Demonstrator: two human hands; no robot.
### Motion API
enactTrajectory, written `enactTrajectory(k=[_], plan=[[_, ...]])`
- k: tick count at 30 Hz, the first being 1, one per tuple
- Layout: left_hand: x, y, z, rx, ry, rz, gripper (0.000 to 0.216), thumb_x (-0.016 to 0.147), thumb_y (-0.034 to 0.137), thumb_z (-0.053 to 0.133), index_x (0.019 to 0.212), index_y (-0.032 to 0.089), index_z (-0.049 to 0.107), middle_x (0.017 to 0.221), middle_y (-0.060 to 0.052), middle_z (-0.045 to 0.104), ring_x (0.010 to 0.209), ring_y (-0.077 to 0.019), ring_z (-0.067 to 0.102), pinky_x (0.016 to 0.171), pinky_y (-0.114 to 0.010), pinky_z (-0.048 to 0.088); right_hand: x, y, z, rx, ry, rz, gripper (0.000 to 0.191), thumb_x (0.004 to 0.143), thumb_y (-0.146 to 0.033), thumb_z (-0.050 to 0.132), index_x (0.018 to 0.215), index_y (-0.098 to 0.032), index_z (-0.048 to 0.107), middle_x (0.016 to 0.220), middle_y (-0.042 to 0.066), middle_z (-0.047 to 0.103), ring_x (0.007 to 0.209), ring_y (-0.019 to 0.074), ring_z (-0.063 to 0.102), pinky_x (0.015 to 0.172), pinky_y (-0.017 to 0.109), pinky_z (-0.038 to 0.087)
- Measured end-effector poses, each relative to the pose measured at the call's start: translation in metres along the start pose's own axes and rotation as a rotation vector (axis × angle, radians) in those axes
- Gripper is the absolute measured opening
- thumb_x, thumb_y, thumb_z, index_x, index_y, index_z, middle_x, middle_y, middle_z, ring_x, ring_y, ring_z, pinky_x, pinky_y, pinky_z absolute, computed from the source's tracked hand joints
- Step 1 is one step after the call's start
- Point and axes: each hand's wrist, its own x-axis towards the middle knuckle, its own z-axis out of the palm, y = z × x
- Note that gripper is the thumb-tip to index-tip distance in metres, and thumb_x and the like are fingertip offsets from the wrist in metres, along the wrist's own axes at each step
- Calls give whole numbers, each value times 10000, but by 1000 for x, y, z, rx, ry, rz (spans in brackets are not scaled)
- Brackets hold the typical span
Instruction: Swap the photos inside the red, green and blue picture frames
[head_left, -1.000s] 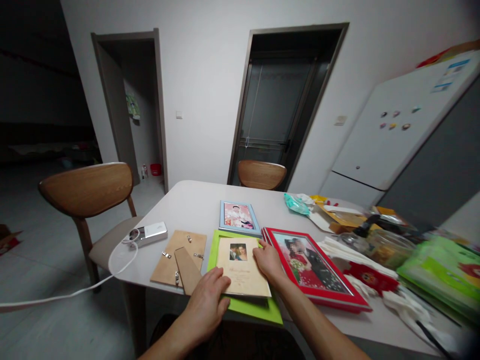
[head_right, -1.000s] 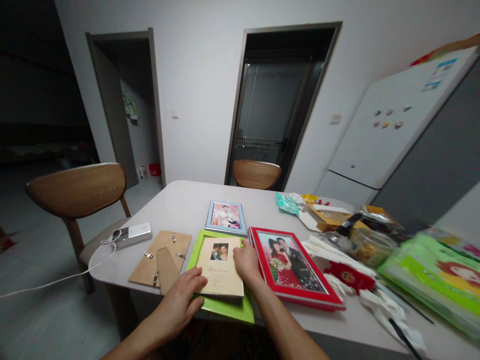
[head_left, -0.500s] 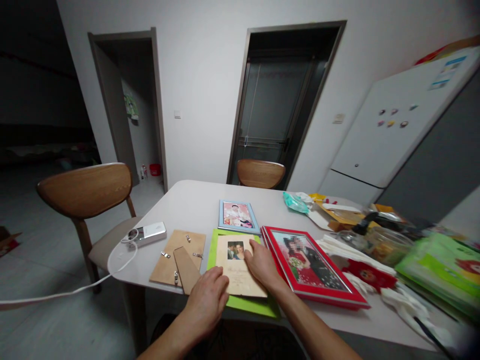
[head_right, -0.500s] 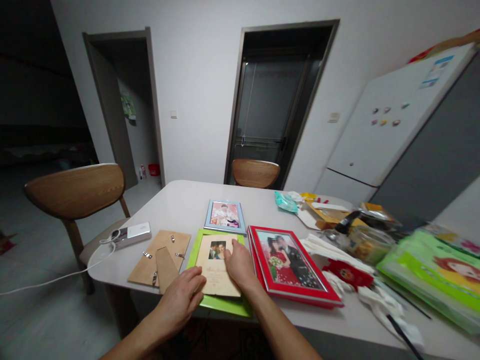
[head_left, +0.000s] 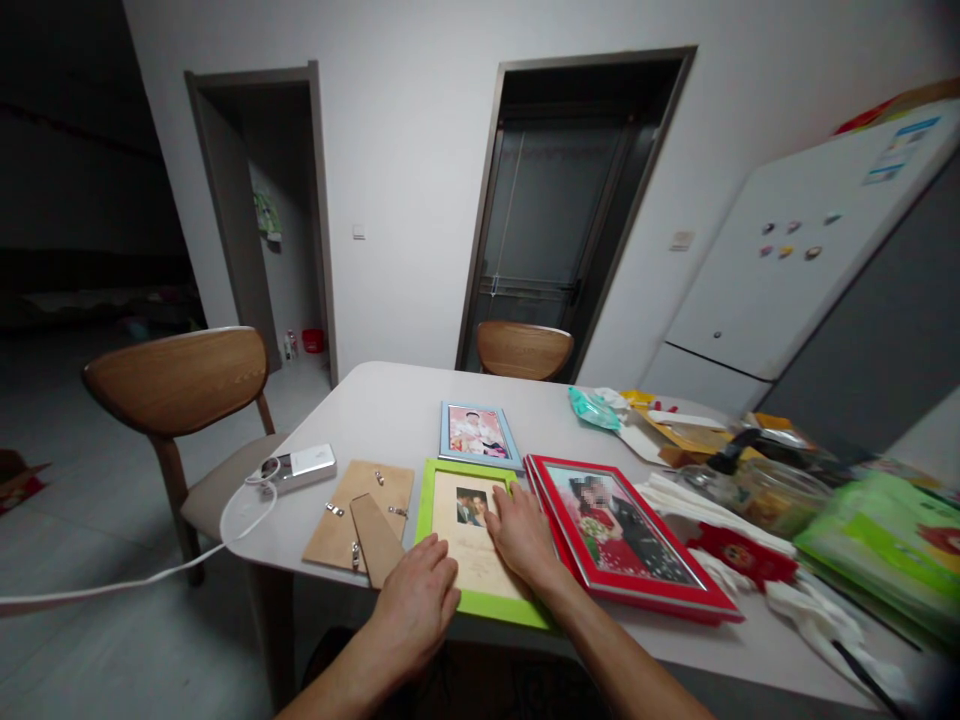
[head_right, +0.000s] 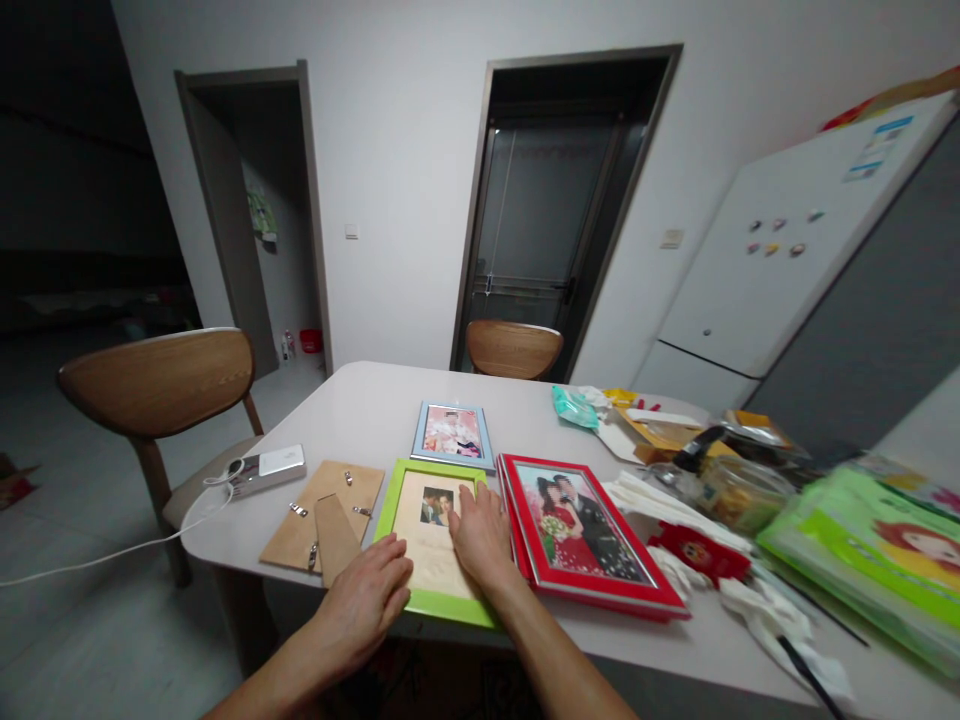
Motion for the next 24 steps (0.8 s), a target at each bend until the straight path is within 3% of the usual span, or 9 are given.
enactTrajectory(k=[4, 8, 11, 13, 15, 18, 21, 24], plan=[[-21, -28, -24, -6, 64, -46, 477, 697, 241, 522, 1162, 203, 422, 1314, -77, 339, 1227, -206, 247, 1004, -398, 223, -4, -10, -11, 78, -9, -14, 363, 784, -318, 400, 1086, -149, 509, 1153, 149, 458, 1035, 266, 406, 811, 379, 304], [-43, -78, -43, 99, 74, -271, 674, 581, 249, 620, 1204, 169, 377, 1328, -130, 298, 1232, -271, 220, 985, -460, 219, -14, -54, -24, 279, -62, -210, 337, 758, -304, 443, 1052, -166, 531, 1102, 111, 520, 1014, 226, 427, 841, 346, 287], [-51, -104, -43, 139, 110, -324, 598, 590, 214, 603, 1157, 136, 428, 1289, -149, 360, 1197, -265, 304, 976, -417, 265, -25, -98, -22, 322, -118, -364, 383, 725, -406, 470, 1042, -199, 523, 1001, 85, 565, 943, 228, 452, 819, 374, 282], [-52, -113, -39, 143, 157, -302, 501, 610, 184, 579, 1099, 140, 478, 1243, -139, 425, 1157, -248, 371, 966, -392, 295, -31, -121, -14, 272, -166, -387, 481, 635, -495, 532, 1004, -187, 531, 945, 100, 564, 902, 255, 454, 788, 406, 288], [-51, -119, -37, 129, 196, -267, 448, 612, 181, 583, 1054, 156, 510, 1192, -123, 481, 1114, -245, 423, 946, -392, 327, -34, -134, -4, 238, -196, -372, 512, 550, -471, 604, 967, -181, 539, 926, 105, 546, 885, 270, 451, 765, 415, 300], [-49, -124, -39, 91, 242, -208, 439, 594, 229, 623, 1022, 188, 532, 1131, -97, 534, 1065, -253, 468, 916, -404, 365, -33, -140, -2, 352, -207, -323, 483, 560, -324, 607, 1017, -196, 520, 934, 89, 516, 878, 242, 456, 758, 373, 331], [-46, -114, -50, 54, 313, -165, 436, 614, 302, 627, 1025, 190, 536, 1139, -101, 528, 1070, -255, 464, 915, -408, 372, -31, -132, -22, 550, -162, -311, 468, 584, -249, 579, 1044, -194, 512, 948, 76, 492, 882, 206, 456, 767, 327, 355], [-37, -84, -60, 16, 371, -106, 457, 623, 335, 627, 1043, 184, 529, 1194, -114, 479, 1113, -256, 419, 931, -412, 358, -32, -108, -52, 644, -97, -349, 376, 586, -194, 566, 961, -209, 552, 943, 56, 477, 890, 193, 449, 781, 319, 366]])
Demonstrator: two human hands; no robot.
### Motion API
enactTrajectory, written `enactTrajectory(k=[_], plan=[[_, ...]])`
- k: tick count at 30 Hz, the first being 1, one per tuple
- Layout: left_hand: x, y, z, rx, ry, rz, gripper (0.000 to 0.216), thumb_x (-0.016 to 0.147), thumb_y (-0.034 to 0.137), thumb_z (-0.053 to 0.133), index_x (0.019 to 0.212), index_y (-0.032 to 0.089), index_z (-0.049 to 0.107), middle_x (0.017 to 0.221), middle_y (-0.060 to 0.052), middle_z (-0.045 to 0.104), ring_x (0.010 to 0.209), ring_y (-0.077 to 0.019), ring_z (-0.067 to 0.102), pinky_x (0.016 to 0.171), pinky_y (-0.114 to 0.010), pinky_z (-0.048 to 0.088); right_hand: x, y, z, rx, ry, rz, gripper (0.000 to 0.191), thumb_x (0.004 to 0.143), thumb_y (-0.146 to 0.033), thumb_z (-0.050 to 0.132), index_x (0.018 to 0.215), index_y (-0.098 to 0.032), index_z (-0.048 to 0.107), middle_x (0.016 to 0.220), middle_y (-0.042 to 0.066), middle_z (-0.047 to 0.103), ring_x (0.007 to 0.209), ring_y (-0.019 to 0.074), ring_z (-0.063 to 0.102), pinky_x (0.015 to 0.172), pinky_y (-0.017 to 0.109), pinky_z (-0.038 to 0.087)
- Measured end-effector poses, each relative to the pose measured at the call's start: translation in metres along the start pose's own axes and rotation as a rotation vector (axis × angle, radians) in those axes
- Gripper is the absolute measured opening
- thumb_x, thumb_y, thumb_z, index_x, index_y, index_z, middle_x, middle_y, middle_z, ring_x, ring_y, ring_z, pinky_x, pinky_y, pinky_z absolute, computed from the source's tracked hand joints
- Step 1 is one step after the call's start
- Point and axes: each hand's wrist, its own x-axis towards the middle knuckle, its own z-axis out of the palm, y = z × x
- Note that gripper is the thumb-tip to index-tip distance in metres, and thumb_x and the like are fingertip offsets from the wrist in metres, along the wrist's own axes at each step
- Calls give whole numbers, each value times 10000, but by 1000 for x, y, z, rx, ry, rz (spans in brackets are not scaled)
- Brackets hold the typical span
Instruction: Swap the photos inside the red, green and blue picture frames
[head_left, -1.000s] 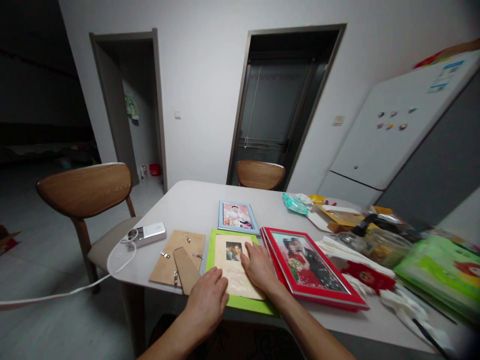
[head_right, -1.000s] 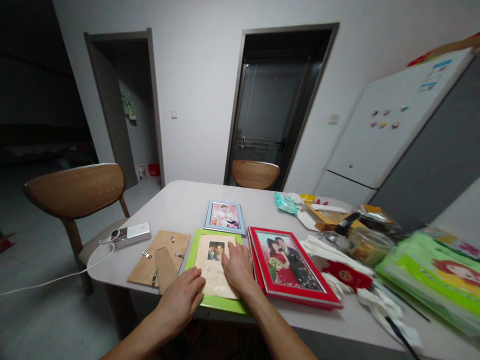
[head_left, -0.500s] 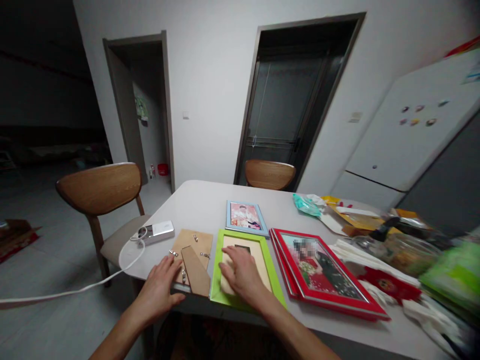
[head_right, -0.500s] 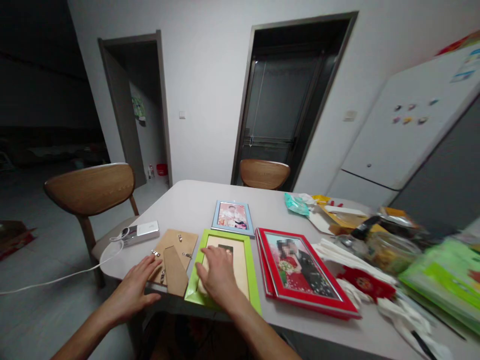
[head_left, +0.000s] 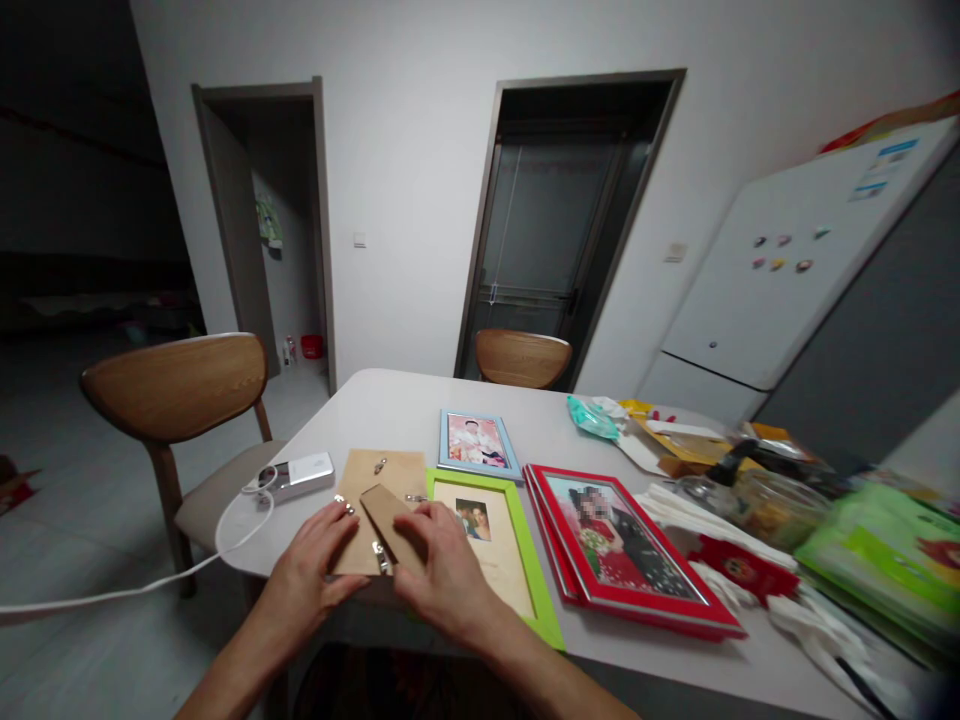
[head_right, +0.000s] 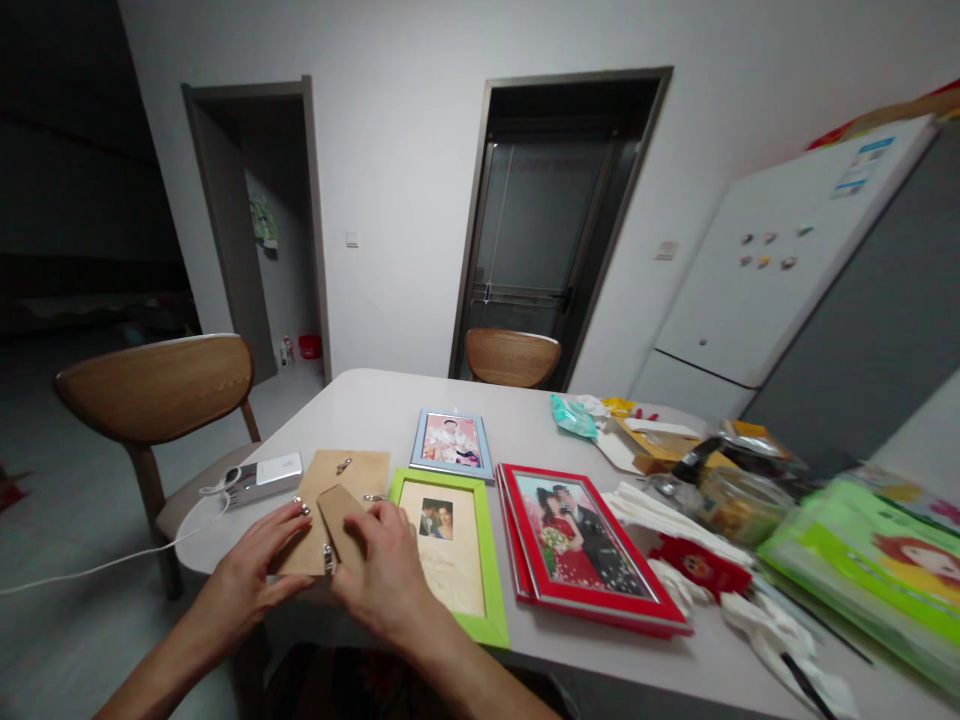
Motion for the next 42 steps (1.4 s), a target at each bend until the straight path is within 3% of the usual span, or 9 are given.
enactTrajectory(k=[5, 9, 17, 20, 24, 28, 34, 42], plan=[[16, 63, 26, -107, -115, 107, 434, 635, 287, 634, 1040, 178, 522, 1197, -119, 475, 1122, -248, 409, 938, -415, 353, -36, 34, -55, 8, 4, 91, 335, 598, -141, 509, 922, -204, 568, 963, 63, 484, 937, 198, 456, 833, 347, 363], [22, 86, 59, -108, -234, 131, 403, 643, 252, 631, 1020, 164, 520, 1181, -127, 482, 1102, -243, 428, 932, -403, 354, -57, 65, -70, -75, -19, 185, 315, 589, -153, 502, 889, -196, 587, 933, 59, 511, 902, 191, 483, 821, 343, 376], [18, 76, 78, -26, -309, 165, 184, 734, 247, 516, 899, 176, 557, 1145, -99, 512, 1113, -231, 412, 952, -414, 300, -59, 86, -47, -271, 8, 123, 306, 613, -187, 522, 909, -211, 597, 947, 70, 528, 909, 205, 473, 807, 342, 365], [14, 74, 77, -12, -326, 175, 273, 734, 293, 518, 974, 164, 532, 1189, -119, 479, 1149, -237, 373, 970, -424, 268, -66, 93, -38, -334, 42, 96, 289, 656, -203, 504, 933, -221, 584, 970, 73, 523, 922, 213, 462, 814, 364, 352], [10, 75, 77, 7, -365, 170, 518, 611, 387, 633, 1047, 151, 484, 1258, -154, 399, 1188, -274, 309, 979, -461, 225, -72, 93, -36, -359, 69, 66, 272, 707, -218, 476, 961, -221, 573, 995, 78, 510, 933, 208, 451, 813, 361, 348], [7, 73, 81, -7, -353, 172, 464, 568, 348, 667, 963, 178, 496, 1250, -131, 413, 1189, -260, 309, 983, -459, 198, -67, 86, -43, -375, 15, 18, 206, 734, -226, 480, 896, -261, 603, 1006, 53, 508, 936, 193, 440, 794, 339, 337], [2, 72, 84, -88, -314, 188, 296, 601, 260, 650, 838, 193, 486, 1191, -88, 471, 1156, -212, 355, 997, -439, 156, -49, 87, -39, -347, -142, -71, 137, 742, -275, 509, 769, -269, 643, 845, 23, 542, 815, 159, 458, 706, 293, 334], [2, 70, 82, -143, -302, 179, 267, 603, 213, 644, 790, 195, 454, 1157, -80, 484, 1118, -200, 393, 993, -441, 164, -54, 82, -41, -226, -126, -48, 110, 722, -213, 526, 716, -198, 635, 812, 38, 522, 803, 147, 458, 719, 275, 357]])
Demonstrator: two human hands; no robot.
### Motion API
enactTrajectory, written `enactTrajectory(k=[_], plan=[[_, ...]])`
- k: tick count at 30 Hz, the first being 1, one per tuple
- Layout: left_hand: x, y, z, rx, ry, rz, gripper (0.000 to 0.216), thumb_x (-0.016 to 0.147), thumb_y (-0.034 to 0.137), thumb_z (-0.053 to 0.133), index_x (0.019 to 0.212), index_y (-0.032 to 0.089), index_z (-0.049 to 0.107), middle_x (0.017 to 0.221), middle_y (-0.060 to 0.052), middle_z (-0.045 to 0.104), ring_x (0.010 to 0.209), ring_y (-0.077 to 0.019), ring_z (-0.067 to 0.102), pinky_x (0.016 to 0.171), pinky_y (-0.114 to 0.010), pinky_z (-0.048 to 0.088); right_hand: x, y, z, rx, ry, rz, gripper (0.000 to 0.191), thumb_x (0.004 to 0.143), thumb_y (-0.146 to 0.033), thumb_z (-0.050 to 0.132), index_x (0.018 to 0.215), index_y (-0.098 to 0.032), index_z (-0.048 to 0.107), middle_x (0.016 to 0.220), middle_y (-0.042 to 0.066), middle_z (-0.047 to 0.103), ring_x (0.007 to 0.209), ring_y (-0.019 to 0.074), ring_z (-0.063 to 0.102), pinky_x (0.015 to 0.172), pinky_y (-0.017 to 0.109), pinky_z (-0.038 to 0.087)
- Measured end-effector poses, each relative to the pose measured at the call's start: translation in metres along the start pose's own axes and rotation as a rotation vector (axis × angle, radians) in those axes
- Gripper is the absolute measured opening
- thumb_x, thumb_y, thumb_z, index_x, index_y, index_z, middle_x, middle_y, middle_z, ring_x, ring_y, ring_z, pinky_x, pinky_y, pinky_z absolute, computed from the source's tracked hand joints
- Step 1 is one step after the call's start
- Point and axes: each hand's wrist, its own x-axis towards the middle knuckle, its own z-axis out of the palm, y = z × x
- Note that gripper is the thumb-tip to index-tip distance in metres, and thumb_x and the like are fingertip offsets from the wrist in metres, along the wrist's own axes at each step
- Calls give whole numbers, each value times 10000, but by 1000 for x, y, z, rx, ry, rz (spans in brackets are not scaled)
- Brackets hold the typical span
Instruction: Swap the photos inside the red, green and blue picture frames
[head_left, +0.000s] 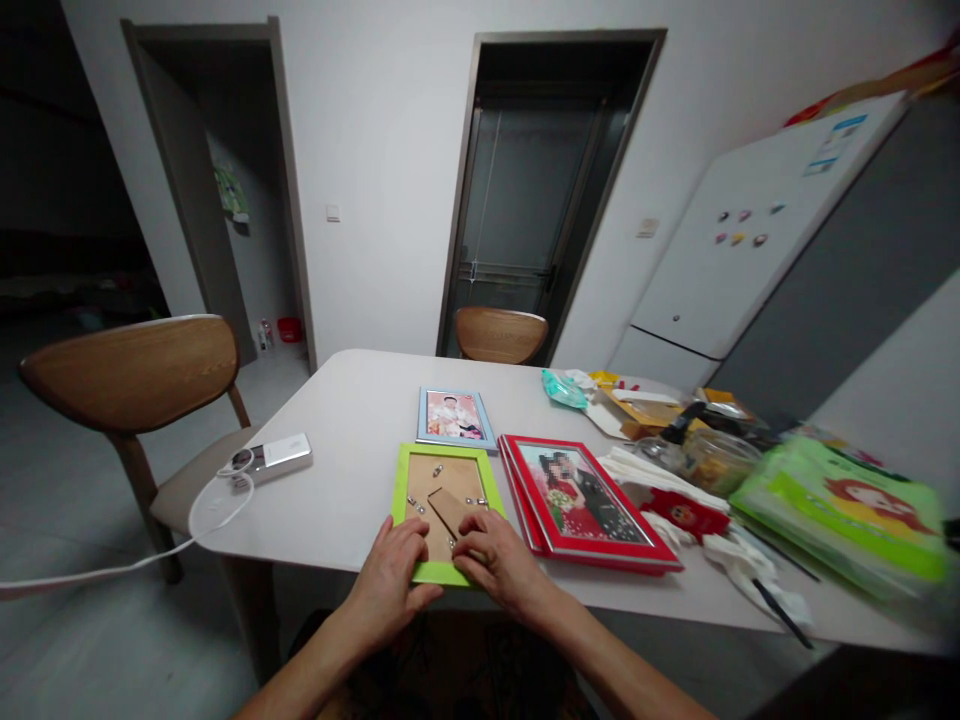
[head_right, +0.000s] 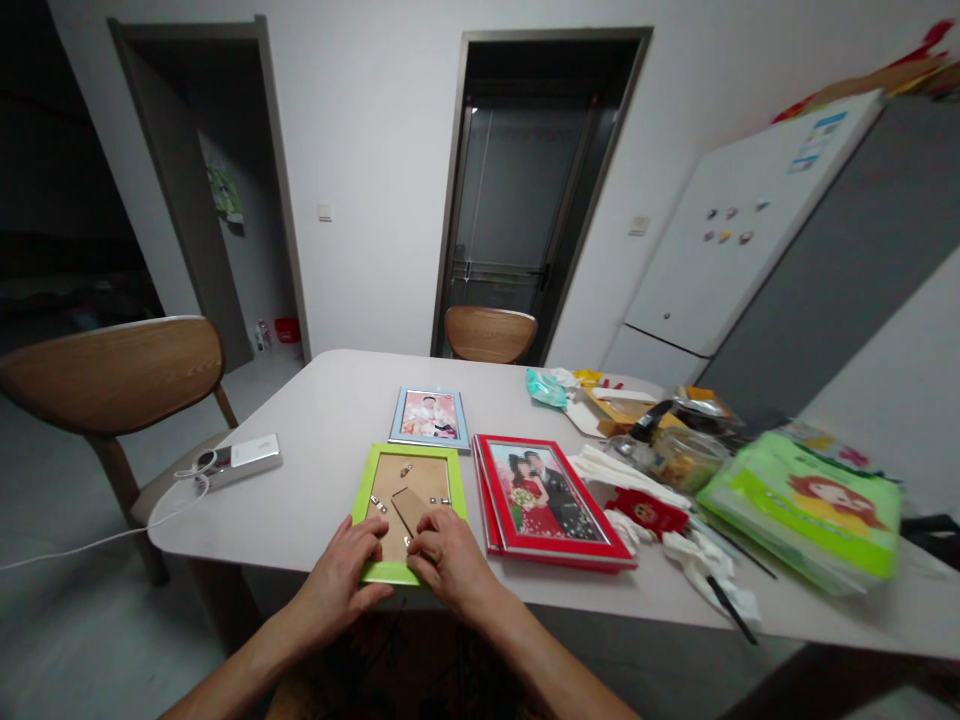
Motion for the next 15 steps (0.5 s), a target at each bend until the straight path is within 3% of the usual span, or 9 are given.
enactTrajectory(k=[4, 15], plan=[[-3, -3, 3, -29, 18, 6, 276, 599, 196, 639, 792, 198, 442, 1149, -84, 487, 1108, -204, 404, 988, -458, 166, -5, 4, -3, 19, -27, -28, 107, 710, -185, 539, 739, -202, 640, 808, 38, 533, 804, 148, 464, 719, 273, 361], [-2, 4, -3, -32, -5, -10, 269, 602, 171, 625, 785, 199, 432, 1140, -80, 483, 1113, -199, 397, 995, -456, 155, 13, 2, 15, -40, -32, -99, 137, 743, -208, 516, 696, -207, 644, 699, 17, 555, 721, 136, 452, 675, 278, 323]])
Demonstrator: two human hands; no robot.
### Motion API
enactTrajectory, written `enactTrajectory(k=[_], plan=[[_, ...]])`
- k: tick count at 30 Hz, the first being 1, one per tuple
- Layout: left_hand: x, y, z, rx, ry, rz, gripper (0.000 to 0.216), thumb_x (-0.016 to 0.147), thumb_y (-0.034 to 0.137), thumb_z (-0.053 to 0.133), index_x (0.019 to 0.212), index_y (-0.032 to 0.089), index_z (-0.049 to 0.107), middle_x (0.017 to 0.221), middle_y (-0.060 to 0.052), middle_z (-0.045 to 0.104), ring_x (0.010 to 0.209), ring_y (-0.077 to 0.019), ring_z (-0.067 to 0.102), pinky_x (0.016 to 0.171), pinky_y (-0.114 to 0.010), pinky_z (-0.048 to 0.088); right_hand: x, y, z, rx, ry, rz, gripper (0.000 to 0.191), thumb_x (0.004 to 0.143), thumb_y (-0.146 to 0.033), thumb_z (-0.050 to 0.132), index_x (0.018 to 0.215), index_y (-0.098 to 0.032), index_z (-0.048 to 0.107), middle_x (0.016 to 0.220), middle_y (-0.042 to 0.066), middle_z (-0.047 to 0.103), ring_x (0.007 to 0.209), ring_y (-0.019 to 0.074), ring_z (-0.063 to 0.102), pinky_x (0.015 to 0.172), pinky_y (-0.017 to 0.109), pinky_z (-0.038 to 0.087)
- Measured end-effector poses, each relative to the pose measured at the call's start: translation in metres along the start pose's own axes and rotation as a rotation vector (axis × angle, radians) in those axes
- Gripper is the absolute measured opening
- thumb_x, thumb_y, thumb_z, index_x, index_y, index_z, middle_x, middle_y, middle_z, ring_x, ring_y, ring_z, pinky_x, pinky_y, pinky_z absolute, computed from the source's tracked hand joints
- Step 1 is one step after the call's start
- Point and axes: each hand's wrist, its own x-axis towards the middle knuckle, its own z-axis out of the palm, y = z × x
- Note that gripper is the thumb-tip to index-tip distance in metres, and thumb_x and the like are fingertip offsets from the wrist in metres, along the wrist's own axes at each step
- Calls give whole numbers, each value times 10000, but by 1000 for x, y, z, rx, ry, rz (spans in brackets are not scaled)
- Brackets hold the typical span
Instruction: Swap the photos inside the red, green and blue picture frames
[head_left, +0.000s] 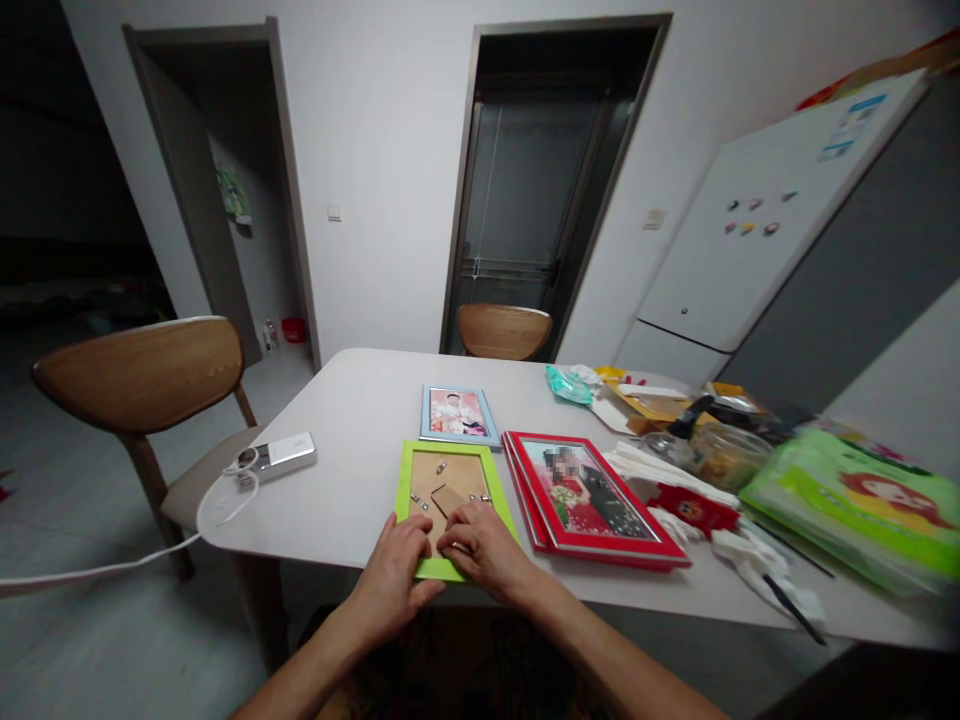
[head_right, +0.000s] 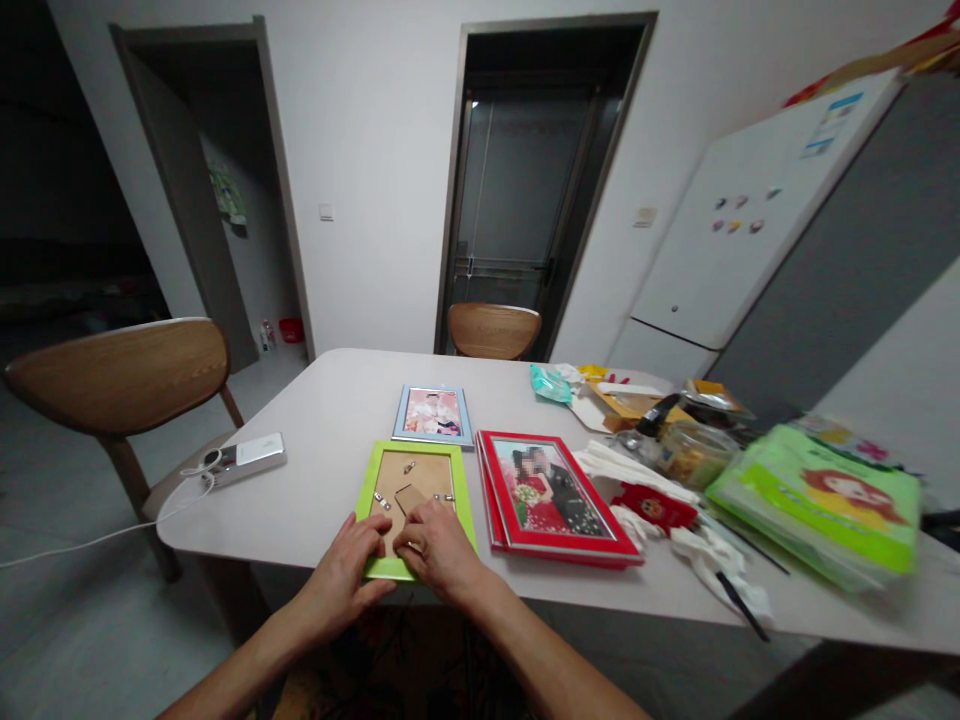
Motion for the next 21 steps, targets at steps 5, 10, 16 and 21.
enactTrajectory(k=[5, 10, 16, 21], plan=[[0, -2, 1, 5, 0, 5, 252, 622, 177, 611, 796, 202, 431, 1174, -86, 467, 1133, -203, 380, 989, -460, 169, -12, -8, -10, 3, 14, -62, 160, 759, -215, 480, 705, -203, 630, 808, 33, 535, 814, 155, 444, 723, 303, 329], [1, -1, 1, 4, -2, -11, 255, 608, 175, 619, 775, 204, 429, 1166, -86, 478, 1129, -209, 389, 989, -475, 166, -11, 3, -17, 20, 66, 35, 192, 776, -222, 449, 842, -216, 630, 877, 44, 527, 845, 150, 460, 752, 280, 352], [0, 2, 0, 0, 10, -22, 251, 598, 169, 623, 750, 204, 426, 1148, -82, 494, 1118, -208, 402, 992, -473, 166, 6, 40, -18, -219, 116, 390, 203, 754, -161, 437, 739, -144, 639, 810, 88, 546, 792, 161, 480, 728, 243, 347], [-3, 5, 0, 0, 8, -37, 237, 609, 183, 621, 748, 200, 429, 1149, -87, 495, 1124, -210, 396, 994, -475, 162, 7, 44, -15, -295, 71, 386, 255, 776, -164, 404, 681, -139, 639, 788, 95, 558, 772, 163, 476, 711, 233, 334]])
